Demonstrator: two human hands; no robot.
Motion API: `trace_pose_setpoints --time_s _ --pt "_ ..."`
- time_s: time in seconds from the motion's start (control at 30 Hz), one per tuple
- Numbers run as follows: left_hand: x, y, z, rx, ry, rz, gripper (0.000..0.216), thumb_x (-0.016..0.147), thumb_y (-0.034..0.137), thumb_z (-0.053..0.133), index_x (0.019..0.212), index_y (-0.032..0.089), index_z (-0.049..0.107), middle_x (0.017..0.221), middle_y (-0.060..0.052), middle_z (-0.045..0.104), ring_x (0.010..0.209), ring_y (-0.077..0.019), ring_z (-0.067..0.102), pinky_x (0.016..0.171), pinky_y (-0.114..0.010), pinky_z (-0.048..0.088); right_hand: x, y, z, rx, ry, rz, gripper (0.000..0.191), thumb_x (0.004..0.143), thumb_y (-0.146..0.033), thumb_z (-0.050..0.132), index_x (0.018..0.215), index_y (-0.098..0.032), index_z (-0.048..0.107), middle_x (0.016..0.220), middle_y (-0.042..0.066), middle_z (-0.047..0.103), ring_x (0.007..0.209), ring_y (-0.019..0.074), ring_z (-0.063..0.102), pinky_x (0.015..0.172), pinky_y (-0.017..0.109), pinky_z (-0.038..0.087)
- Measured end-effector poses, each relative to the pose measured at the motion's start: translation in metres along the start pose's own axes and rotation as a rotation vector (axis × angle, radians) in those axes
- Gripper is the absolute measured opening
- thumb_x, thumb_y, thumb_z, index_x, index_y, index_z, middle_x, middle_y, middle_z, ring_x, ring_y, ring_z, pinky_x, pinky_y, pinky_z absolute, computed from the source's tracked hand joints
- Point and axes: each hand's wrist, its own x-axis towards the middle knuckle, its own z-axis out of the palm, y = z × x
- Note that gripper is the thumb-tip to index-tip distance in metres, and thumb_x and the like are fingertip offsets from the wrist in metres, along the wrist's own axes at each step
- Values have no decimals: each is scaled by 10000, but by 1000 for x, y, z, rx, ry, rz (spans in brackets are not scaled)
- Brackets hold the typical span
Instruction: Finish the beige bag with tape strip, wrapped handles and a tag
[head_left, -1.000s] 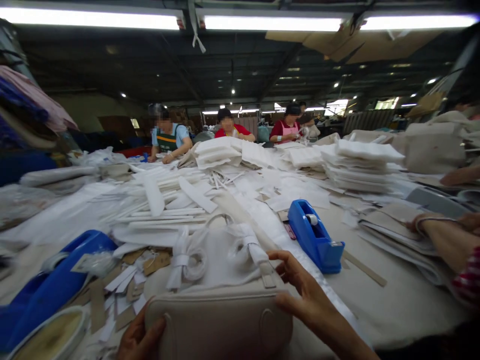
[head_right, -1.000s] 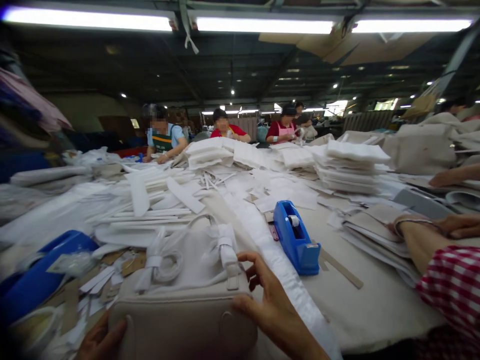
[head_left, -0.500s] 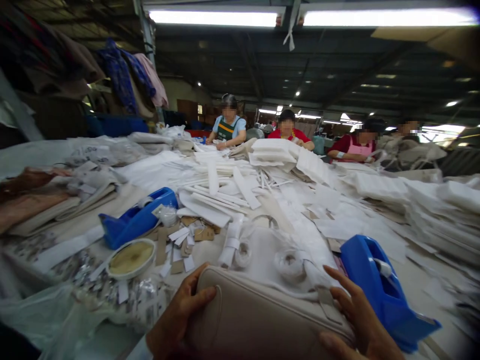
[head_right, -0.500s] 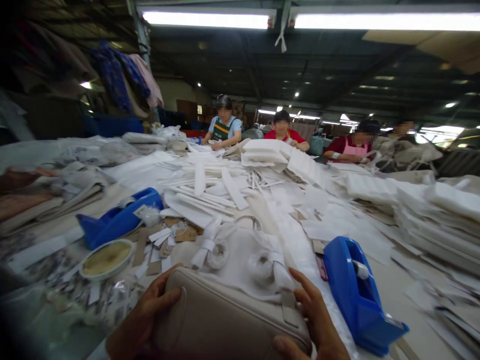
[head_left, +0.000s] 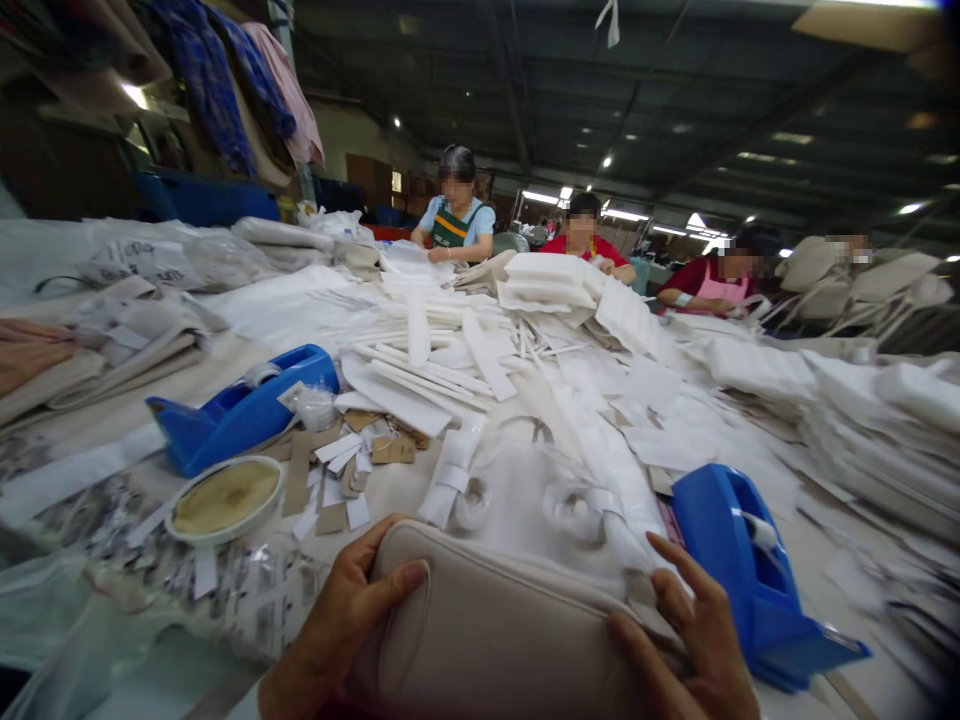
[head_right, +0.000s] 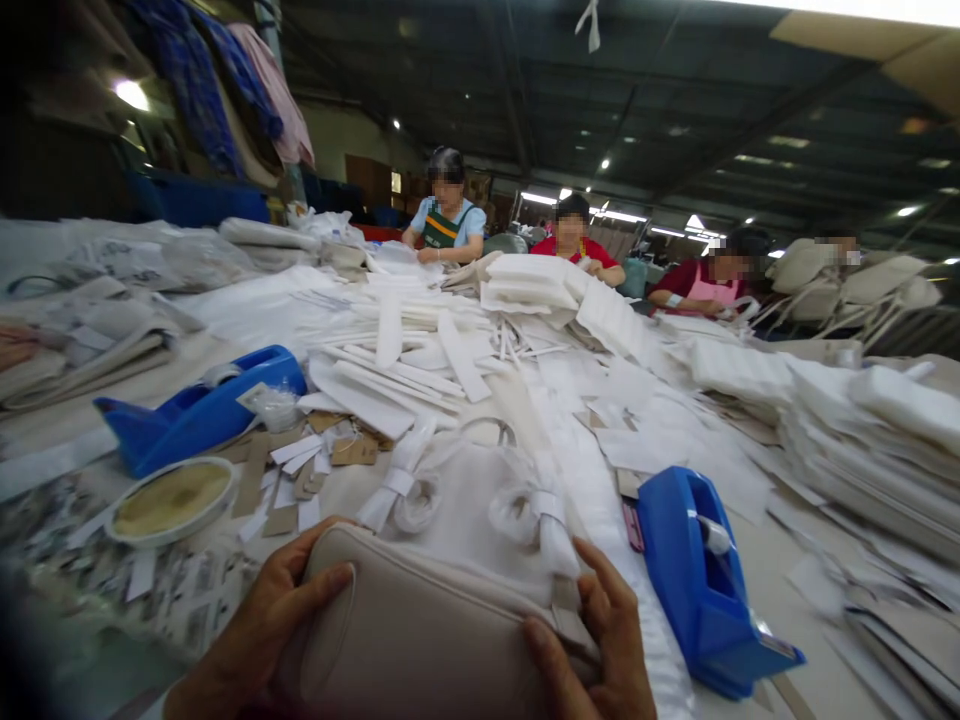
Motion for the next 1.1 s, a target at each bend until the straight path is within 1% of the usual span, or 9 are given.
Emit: trace_pose_setpoints --time_s 0.27,0.43,0.53,0.67,0.77,0.83,0.9,1.0,1.1 --pt "3 -2 7 142 172 -13 434 651 536 754 890 192 638 700 18 636 677 -172 570 585 -193 455 19 21 15 48 -40 40 641 859 -560 575 1382 -273 343 1148 89 610 1132 269 590 863 343 501" --pt "16 -12 0 284 144 7 452 694 566 715 933 197 610 739 17 642 699 -188 596 597 -212 480 34 39 25 10 -72 141 616 801 -628 586 1279 -261 461 1282 90 565 1132 301 573 877 386 491" --pt "22 -13 -3 394 95 52 405 761 558 651 932 200 568 781 12 634 734 -190 604 644 -232 493 37 41 31 -32 -17 161 608 785 -624 589 1237 -229 495 1158 76 628 984 275 620 827 367 493" --pt "19 -15 -1 505 153 135 387 823 508 609 1044 219 476 804 18 615 731 -188 611 679 -272 511 36 42 34 -34 24 192 609 784 -636 564 1221 -217 498 924 44 664 828 247 634 736 331 484" --pt "15 -21 5 707 254 382 370 887 402 558 1195 233 440 1036 -47 608 931 -222 617 824 -346 514 36 46 33 -100 -11 199 589 796 -659 525 1212 -245 477 868 32 650 806 256 633 743 346 470" --pt "13 -26 9 945 322 653 367 921 273 502 1285 282 458 1242 -82 518 1156 -257 522 979 -425 433 38 49 32 -147 -33 177 574 795 -676 506 1193 -265 466 886 34 645 846 269 630 767 354 466" --pt "13 -30 11 1158 295 868 451 921 131 418 1316 335 498 1331 -71 466 1265 -276 418 1071 -485 316 40 52 32 -192 -60 152 552 802 -684 488 1167 -271 463 874 31 644 850 269 630 771 348 467" --pt "17 -31 9 1296 126 974 595 864 1 348 1336 320 517 1336 -44 504 1256 -259 392 1084 -451 276 42 56 31 -300 -111 98 445 870 -647 415 1094 -270 489 757 8 630 730 242 631 702 322 470" --pt "21 -28 4 1362 32 982 626 811 -27 378 1330 289 529 1320 -40 523 1204 -254 399 1020 -401 337 42 53 26 -578 -110 -119 332 933 -545 377 1010 -278 559 719 14 633 647 230 607 636 330 462"
